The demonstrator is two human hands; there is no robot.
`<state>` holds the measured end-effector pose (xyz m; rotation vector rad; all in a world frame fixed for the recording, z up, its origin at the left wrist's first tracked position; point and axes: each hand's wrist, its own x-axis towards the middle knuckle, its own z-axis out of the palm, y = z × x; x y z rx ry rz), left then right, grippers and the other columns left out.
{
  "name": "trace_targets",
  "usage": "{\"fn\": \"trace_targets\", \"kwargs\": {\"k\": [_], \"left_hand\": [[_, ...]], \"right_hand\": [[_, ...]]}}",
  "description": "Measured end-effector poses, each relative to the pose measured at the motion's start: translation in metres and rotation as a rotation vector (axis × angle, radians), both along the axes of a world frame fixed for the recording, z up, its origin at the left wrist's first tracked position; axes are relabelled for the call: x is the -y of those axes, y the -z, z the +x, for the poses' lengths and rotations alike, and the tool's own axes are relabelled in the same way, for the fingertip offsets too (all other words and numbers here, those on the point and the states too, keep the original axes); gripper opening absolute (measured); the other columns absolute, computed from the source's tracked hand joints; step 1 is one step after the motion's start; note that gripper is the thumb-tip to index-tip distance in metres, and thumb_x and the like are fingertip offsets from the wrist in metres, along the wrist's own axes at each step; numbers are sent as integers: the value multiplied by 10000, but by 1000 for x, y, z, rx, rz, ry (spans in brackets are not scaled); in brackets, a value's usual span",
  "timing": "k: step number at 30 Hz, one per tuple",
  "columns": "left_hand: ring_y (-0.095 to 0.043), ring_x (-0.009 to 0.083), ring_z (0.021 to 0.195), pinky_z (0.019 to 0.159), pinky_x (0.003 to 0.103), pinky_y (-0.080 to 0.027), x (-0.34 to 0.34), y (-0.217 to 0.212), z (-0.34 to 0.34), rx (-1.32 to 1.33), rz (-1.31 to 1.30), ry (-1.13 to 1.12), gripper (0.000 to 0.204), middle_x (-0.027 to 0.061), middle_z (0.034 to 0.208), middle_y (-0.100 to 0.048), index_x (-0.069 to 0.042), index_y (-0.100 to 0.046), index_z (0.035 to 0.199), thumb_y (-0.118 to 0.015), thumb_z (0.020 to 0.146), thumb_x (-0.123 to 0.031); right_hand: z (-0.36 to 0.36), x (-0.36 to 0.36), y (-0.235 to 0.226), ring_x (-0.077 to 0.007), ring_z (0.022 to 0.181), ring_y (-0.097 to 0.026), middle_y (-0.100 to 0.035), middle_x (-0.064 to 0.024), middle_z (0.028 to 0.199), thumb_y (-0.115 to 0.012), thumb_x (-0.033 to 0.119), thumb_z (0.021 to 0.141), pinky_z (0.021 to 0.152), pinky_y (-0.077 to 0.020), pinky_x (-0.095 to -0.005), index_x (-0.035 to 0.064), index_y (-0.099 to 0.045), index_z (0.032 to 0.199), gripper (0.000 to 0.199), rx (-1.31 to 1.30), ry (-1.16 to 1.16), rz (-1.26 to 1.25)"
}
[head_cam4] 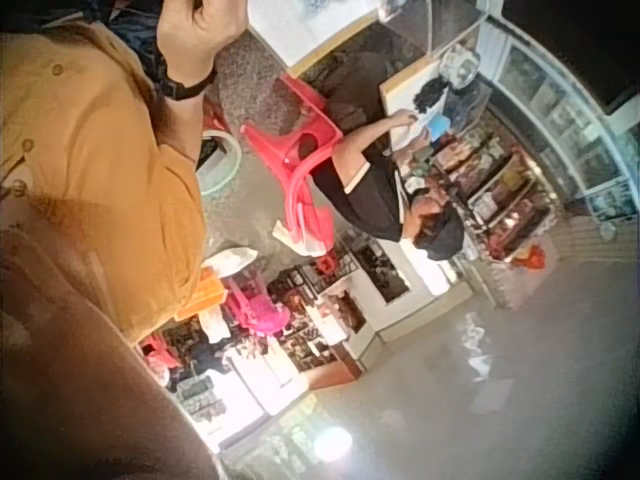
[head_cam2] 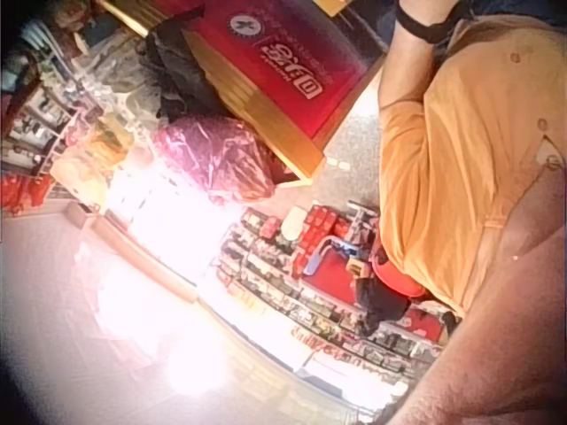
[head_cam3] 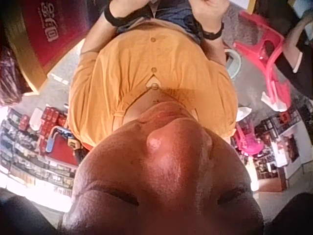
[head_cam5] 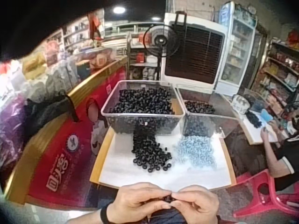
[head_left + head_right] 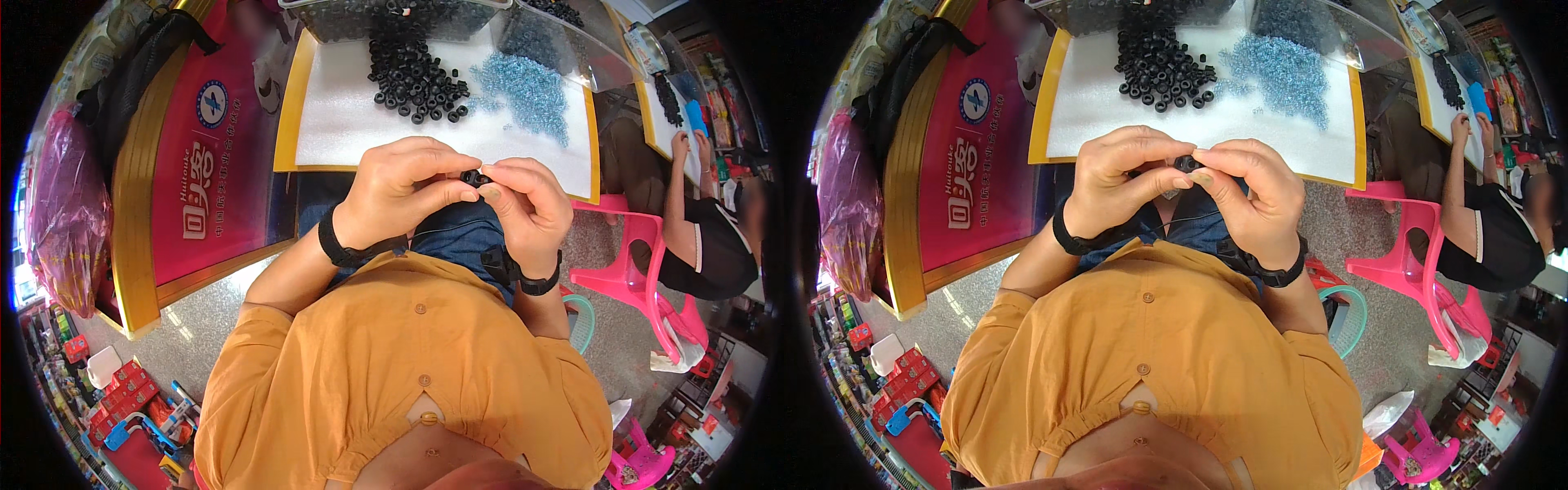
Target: The person sorts small plastic components by hand, placing them into different bins.
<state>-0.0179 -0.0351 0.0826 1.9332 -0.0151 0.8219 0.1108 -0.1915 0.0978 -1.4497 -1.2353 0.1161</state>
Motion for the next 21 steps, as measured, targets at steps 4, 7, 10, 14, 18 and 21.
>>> {"fn": "trace_targets", "kwargs": {"k": [4, 7, 10, 14, 18, 21], "left_hand": [[-650, 127, 727, 616, 238, -507, 3, 1, 0, -9, -27, -3, 318, 78, 874, -706, -23, -746, 1077, -839, 778, -79], [-652, 129, 723, 616, 242, -511, 3, 3, 1, -5, -17, -20, 316, 82, 879, -709, -23, -746, 1072, -840, 776, -81], [-654, 132, 715, 604, 240, -510, 3, 3, 1, 17, 22, -22, 305, 82, 879, -709, -25, -748, 1065, -837, 779, -80], [-658, 136, 702, 583, 240, -508, 4, 1, 1, 32, 25, -14, 303, 87, 875, -708, -20, -749, 1062, -837, 778, -81], [-663, 142, 691, 570, 245, -507, 1, -2, 0, 88, 96, 24, 328, 81, 860, -693, -21, -749, 1077, -840, 767, -74], [-645, 149, 678, 572, 253, -499, 1, 2, -2, 103, 64, 60, 361, 64, 839, -666, -33, -753, 1089, -851, 744, -77]], "right_hand": [[-2, 1, -1, -181, 805, -663, -708, -114, 933, -771, -26, 822, 675, -513, -264, 0, -719, 1004, 191, -3, 10, -12], [-2, 2, 2, -179, 806, -664, -706, -113, 931, -770, -25, 826, 674, -514, -264, -1, -717, 1008, 191, -13, 25, -18], [-2, 2, 4, -180, 809, -665, -703, -116, 941, -763, -22, 835, 676, -513, -263, -8, -716, 1010, 182, -28, 14, -3], [3, 6, 12, -150, 813, -654, -692, -106, 947, -737, 5, 882, 676, -517, -257, -33, -700, 1035, 162, -422, -138, -20], [7, 5, 15, -127, 791, -646, -679, -97, 944, -723, 100, 930, 673, -535, -253, -53, -672, 1117, 247, -889, -364, -73], [11, 7, 22, -132, 756, -650, -684, -100, 928, -721, 188, 942, 657, -540, -256, -63, -655, 1155, 335, -969, -515, -174]]}}
